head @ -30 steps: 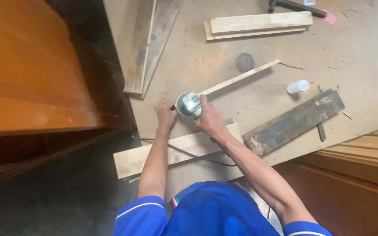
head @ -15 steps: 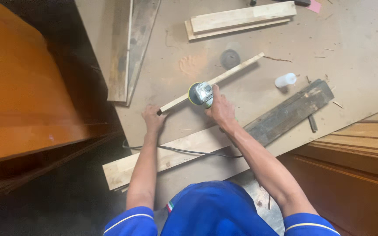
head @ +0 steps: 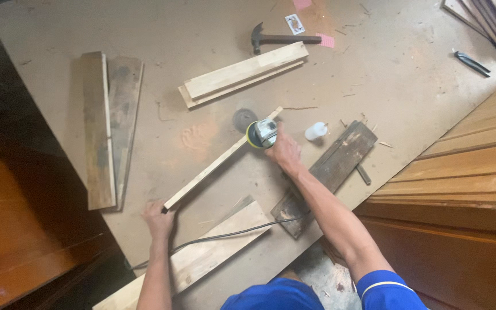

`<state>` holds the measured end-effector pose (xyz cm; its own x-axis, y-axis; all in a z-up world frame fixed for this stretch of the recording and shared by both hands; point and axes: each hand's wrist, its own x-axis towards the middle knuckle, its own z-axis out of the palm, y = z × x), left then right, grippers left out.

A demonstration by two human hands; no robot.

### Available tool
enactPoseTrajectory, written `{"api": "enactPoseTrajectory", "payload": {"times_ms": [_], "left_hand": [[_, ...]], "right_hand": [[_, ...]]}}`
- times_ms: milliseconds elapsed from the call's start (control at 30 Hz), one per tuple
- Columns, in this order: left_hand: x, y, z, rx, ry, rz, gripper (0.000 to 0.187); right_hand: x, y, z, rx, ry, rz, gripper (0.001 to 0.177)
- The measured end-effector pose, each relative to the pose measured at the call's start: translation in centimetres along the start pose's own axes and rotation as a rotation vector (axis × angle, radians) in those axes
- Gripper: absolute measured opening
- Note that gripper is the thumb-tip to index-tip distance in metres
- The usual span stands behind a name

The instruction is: The person uses a handheld electric sander to smooth the surfaces of several wooden planks on a workbench. They handle each plank one at a time, sanding both sides and edges, then set the finished pieces aside.

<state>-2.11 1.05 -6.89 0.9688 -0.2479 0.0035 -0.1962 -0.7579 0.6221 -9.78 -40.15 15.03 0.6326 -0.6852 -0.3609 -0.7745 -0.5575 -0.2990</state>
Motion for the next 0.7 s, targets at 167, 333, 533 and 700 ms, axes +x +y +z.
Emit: {"api": "enactPoseTrajectory", "payload": {"times_ms": [167,333,533,700], "left_hand": [[0.1,2.7,-1.4,-0.072,0.005,-0.028,0.017],[-0.2,3.5,-1.8,-0.093,-0.025,-0.101,0.013],[-0.2,2.9,-1.4,-0.047,-0.050,-0.105,0.013],[-0.6,-4.1,3.9,-0.078,-0.017,-0.093,0.016]], "right_hand": [[5.1,3.6,-1.0,-0.064,0.027,0.077,0.093],[9.0,5.7,-3.0,0.004,0.073,0.193,0.105],[10.6,6.3,-3.0,0.094,0.075,0.260,0.102],[10.0,5.9,-1.3,0.076,0.028,0.163,0.092]]}}
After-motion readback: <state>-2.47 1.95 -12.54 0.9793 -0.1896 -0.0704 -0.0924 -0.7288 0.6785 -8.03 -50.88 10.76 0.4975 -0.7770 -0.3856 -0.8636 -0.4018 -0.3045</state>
